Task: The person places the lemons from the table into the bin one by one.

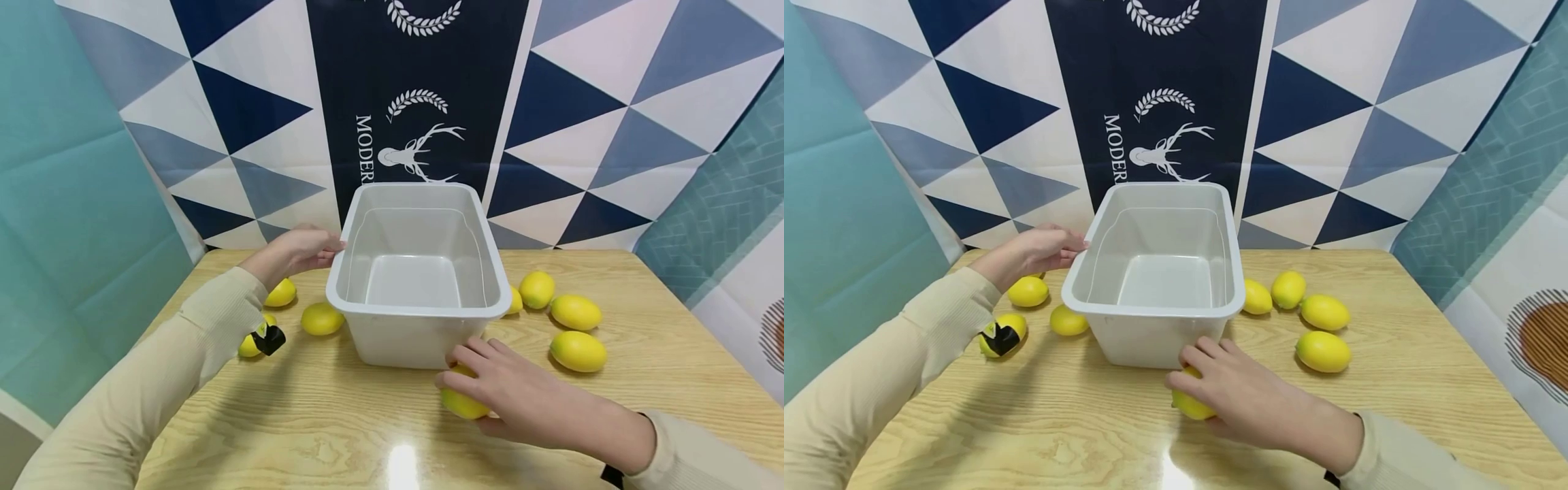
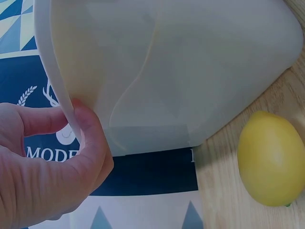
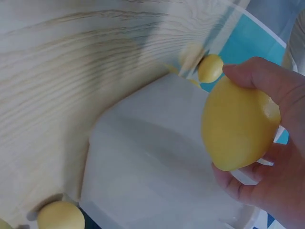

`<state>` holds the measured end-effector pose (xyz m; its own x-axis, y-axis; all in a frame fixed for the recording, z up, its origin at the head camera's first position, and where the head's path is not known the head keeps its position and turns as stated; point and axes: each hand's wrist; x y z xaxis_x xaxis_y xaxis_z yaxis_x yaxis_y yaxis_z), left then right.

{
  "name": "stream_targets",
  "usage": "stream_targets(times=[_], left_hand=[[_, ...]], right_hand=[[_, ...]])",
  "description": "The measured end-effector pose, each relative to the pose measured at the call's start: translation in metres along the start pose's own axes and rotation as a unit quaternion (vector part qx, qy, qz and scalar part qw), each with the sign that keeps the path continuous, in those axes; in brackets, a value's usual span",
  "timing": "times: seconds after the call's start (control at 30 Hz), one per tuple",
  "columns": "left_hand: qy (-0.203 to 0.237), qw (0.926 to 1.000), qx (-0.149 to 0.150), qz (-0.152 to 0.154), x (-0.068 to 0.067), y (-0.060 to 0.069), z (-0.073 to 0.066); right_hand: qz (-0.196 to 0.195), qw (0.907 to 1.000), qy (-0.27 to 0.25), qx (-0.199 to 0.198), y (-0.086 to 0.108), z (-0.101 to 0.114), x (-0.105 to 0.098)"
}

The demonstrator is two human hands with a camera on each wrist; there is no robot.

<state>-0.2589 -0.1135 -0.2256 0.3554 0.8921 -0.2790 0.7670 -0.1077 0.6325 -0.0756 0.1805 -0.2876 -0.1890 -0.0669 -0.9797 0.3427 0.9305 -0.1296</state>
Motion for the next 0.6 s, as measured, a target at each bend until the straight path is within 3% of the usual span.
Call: stream_targets(times=[0.4,0.6], left_hand=[[-0.023,0.9997,-0.002,-0.008,-0.001,0.002,-0.002],[-0.021,0.9997,-0.004,0.007,-0.003,0.000,-0.004]], right_hand=[[0.007,0.9996,0.018,-0.019,-0.003,0.003,-0.014],[-0.001,0.9992,0.021,-0.033,-0.003,0.002,-0.021]])
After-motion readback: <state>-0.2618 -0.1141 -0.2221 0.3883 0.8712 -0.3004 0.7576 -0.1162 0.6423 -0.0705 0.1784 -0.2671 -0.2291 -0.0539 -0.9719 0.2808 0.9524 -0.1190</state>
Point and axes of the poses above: each hand's wrist, its own y-axis away from the middle knuckle, its own x-axis out of the palm, z = x × y, and after that the axes turned 14 degrees about -x, right-handed
